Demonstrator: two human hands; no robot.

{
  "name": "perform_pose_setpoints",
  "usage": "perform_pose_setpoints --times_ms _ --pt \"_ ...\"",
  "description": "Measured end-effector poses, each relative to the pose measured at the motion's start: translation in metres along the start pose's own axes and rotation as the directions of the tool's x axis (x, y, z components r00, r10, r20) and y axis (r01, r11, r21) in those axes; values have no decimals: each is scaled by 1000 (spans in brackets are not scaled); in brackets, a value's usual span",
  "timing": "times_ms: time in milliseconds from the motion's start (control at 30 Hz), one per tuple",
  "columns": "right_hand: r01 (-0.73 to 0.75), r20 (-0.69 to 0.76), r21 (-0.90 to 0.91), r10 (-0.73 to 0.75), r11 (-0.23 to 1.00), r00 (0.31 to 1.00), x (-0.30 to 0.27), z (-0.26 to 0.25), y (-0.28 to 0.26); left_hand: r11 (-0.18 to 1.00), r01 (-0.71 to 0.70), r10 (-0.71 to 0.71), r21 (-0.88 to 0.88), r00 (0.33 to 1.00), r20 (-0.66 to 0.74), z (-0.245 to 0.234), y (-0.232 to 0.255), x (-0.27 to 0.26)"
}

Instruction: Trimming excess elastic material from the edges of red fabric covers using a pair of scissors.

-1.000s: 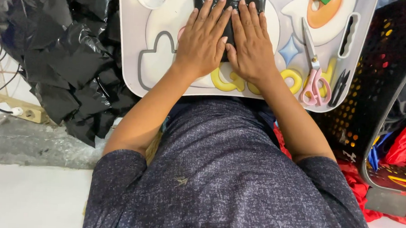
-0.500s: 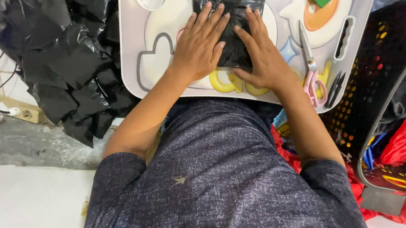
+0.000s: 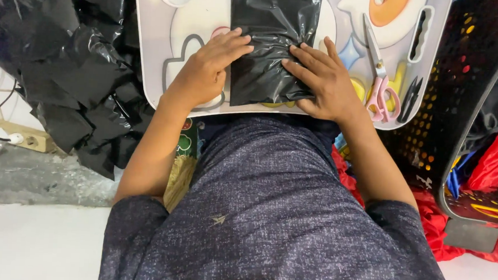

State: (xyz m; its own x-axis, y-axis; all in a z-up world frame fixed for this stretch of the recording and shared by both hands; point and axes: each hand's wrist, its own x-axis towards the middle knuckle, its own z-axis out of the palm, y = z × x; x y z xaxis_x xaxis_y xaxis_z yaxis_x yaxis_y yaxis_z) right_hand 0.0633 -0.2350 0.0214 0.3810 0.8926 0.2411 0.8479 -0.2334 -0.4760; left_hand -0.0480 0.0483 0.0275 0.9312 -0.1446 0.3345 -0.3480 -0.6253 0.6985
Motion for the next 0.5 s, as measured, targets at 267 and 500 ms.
perform_pose_setpoints --times_ms 267,500 --pt "-53 -173 267 102 962 980 8 -16 -5 994 76 -70 83 994 -79 4 -1 3" --pt "-140 -325 293 236 946 916 23 -1 17 997 55 -43 49 976 -213 0 -6 22"
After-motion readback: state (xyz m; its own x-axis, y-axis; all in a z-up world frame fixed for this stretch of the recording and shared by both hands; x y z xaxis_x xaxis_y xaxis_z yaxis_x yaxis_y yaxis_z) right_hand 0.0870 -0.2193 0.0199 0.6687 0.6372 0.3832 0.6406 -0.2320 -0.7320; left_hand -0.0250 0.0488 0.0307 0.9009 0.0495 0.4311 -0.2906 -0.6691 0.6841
